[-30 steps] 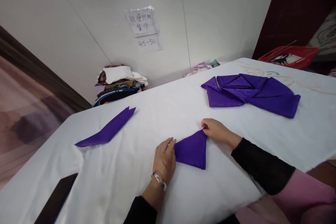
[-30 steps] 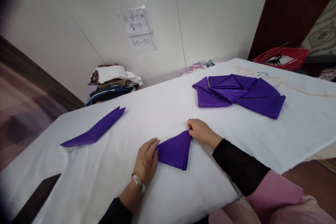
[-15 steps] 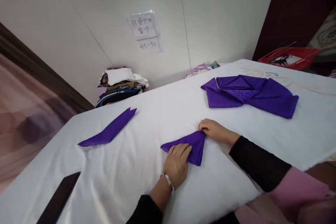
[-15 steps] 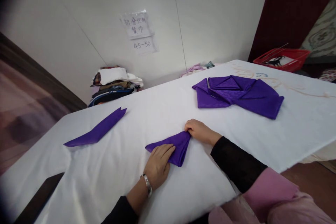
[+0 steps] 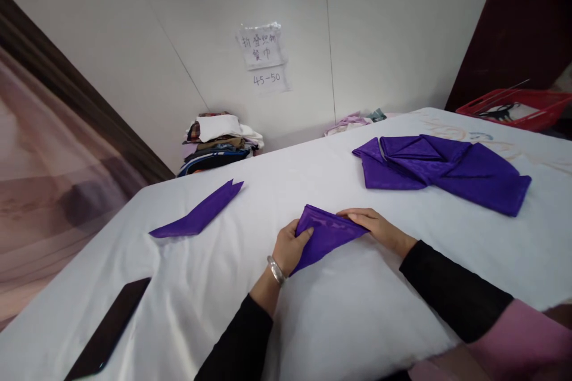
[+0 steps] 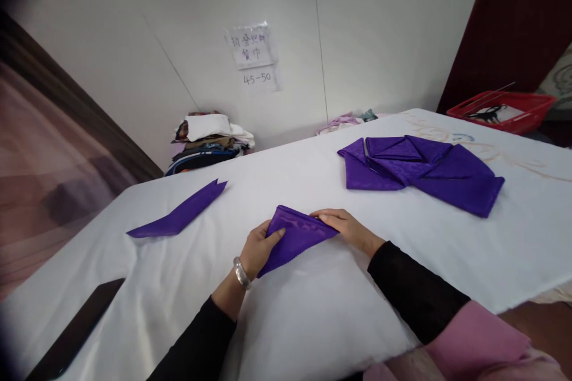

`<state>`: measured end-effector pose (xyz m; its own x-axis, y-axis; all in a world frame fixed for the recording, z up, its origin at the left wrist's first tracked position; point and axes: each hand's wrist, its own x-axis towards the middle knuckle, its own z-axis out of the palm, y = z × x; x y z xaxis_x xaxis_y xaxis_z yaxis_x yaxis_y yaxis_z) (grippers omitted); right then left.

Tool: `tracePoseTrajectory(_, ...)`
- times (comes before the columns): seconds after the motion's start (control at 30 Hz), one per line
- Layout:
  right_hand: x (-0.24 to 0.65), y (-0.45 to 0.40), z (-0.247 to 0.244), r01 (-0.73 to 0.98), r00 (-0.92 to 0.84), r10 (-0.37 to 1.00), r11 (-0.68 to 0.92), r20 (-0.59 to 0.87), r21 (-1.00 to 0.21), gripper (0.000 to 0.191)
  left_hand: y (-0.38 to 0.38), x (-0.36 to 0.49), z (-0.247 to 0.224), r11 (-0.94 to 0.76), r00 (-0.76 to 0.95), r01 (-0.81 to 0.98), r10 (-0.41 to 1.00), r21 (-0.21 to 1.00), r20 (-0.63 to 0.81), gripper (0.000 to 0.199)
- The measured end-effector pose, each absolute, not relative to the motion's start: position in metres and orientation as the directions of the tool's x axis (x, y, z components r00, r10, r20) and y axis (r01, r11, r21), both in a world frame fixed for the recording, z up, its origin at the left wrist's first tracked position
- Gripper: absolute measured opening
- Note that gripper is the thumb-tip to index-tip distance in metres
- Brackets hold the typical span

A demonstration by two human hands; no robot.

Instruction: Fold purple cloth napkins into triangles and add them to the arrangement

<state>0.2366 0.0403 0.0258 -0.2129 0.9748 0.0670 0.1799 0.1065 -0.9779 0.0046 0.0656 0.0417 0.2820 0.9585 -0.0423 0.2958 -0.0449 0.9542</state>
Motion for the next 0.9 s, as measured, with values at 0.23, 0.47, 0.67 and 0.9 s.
tracePoseTrajectory(0.23, 0.234, 0.045, 0.01, 0.136, -0.271, 0.957, -0.069, -0.104, -0.988, 0.048, 0.081, -0.004, 0.023, 0.257, 0.304, 0.095, 0.913, 0.962, -0.274, 0.027)
tracePoseTrajectory(0.47, 0.229, 0.048, 0.003, 0.352, -0.162, 0.98, -0.049, -0.112, -0.935, 0.037, 0.09, -0.008, 0.009, 0.177, 0.223, 0.157, 0.952, 0.972, -0.209, 0.038)
tracePoseTrajectory(0.67, 0.234, 0.054, -0.004, 0.685, -0.16, 0.973, 0.23, 0.165, -0.691, 0.028, 0.097, -0.025, 0.008, 0.054, 0.111, 0.262, 0.99, 0.964, -0.086, 0.043)
tracePoseTrajectory(0.9, 0.24, 0.055, -0.005, 0.763, -0.22, 0.957, 0.288, 0.188, -0.579, 0.028, 0.063, -0.061, 0.022, -0.228, 0.336, 0.56, 0.941, 0.797, 0.033, 0.041)
